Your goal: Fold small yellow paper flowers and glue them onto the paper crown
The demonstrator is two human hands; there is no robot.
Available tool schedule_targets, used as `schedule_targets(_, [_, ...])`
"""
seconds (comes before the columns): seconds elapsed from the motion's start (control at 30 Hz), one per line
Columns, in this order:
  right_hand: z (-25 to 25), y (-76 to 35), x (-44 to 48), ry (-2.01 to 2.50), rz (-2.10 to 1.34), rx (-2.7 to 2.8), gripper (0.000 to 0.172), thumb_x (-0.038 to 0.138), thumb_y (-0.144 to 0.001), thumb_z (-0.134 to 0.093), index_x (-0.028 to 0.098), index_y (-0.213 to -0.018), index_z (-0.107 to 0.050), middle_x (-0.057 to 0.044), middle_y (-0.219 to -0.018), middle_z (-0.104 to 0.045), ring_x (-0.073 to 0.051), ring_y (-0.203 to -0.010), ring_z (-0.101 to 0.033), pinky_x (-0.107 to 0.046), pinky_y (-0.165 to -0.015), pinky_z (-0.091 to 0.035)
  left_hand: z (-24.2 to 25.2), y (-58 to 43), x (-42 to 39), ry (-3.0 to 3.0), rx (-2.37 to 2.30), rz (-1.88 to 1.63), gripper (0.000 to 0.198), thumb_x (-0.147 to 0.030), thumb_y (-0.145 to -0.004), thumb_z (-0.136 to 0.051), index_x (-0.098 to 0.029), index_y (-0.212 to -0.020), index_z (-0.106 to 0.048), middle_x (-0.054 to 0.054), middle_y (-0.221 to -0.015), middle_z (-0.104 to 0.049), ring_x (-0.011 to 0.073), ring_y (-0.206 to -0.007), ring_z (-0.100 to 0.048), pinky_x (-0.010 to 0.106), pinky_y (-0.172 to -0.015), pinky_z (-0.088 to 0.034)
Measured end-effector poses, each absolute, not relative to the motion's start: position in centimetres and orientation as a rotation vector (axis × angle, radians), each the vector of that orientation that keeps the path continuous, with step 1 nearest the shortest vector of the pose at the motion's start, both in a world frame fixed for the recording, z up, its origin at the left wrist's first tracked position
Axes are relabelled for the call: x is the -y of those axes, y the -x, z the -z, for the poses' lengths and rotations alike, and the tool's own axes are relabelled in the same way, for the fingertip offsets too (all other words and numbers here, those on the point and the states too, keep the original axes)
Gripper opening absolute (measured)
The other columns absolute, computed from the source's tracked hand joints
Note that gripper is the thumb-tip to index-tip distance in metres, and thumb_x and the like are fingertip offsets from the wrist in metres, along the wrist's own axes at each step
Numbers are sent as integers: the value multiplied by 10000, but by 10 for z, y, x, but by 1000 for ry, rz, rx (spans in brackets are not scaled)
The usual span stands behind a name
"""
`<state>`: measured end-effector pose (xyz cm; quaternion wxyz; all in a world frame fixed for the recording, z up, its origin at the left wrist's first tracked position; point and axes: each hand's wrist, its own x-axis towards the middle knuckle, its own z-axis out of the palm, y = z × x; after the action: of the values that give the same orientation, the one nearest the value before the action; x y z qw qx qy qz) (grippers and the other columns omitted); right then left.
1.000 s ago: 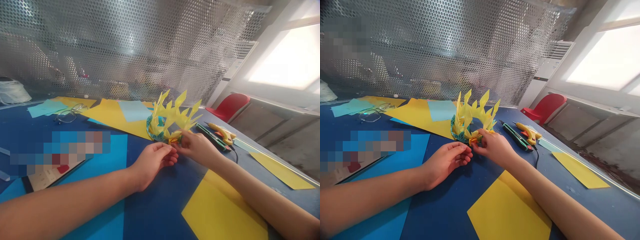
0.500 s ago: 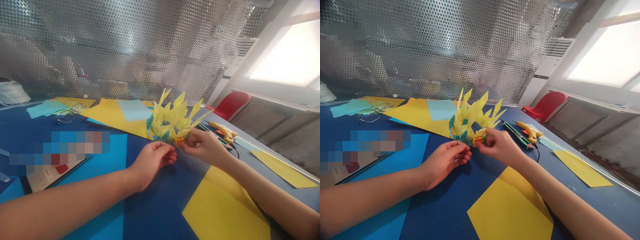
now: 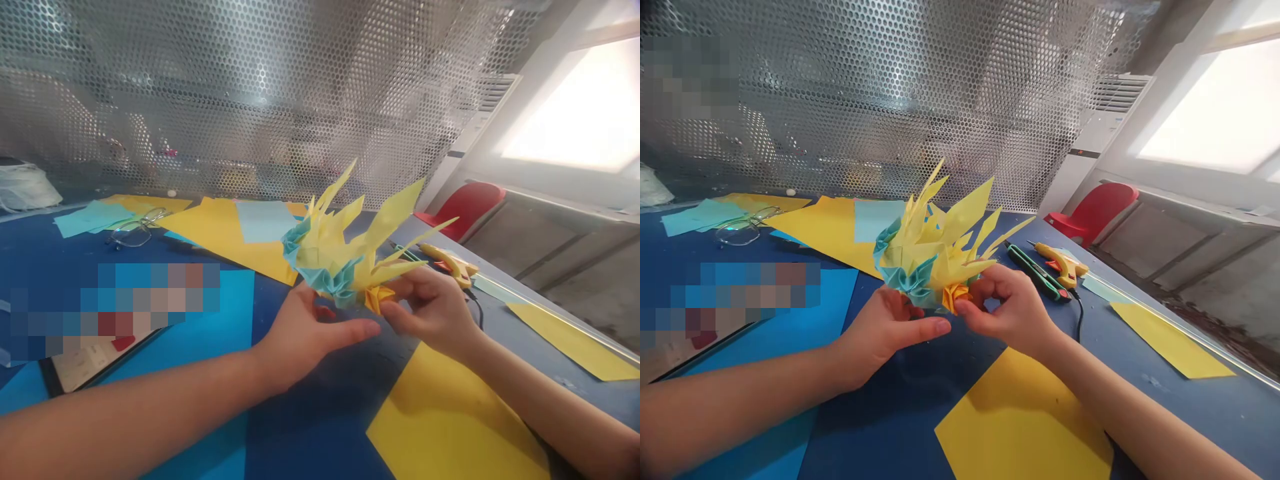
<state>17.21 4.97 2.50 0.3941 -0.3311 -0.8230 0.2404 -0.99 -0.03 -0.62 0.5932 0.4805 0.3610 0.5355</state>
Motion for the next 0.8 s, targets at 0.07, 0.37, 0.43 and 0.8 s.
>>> schedule_targets(0.07, [-23,-171,-47,771,-573,2091,165,288,-687,-719,229,-714,-566,49,-478,-539,-116,-425,-526,-223,-409,-455,3,11,2,-1177,-797,-1280,367,-212,-658,-838,-206,-994,-689,39,-1037,-740,231,-1055,-643,366,-980,-456])
schedule_targets(0.37, [-20,-168,-44,598,-496,2107,244,329,-700,-741,237,-585,-547,-45,-674,-685,-177,-601,-632,-288,-546,-537,-3,10,14,-1376,-778,-1338,380,-209,-704,-815,-255,-1063,-699,-7,-1172,-708,183,-1148,-614,281,-1057,-416])
schedule_targets(0.43, [-20,-167,-43,588,-490,2099,246,331,-702,-745,235,-584,-552,-49,-676,-689,-176,-597,-633,-286,-538,-537,1,9,14,-1377,-837,-1348,390,-252,-701,-818,-246,-1071,-698,21,-1150,-715,219,-1118,-633,331,-1039,-444])
schedule_targets(0.8, [-17,-166,-44,505,-515,2049,217,313,-700,-780,232,-613,-599,-49,-706,-690,-169,-616,-652,-282,-563,-548,6,9,13,-1535,-1060,-1404,425,-384,-684,-822,-242,-1068,-705,47,-1109,-725,243,-1118,-623,358,-1035,-455])
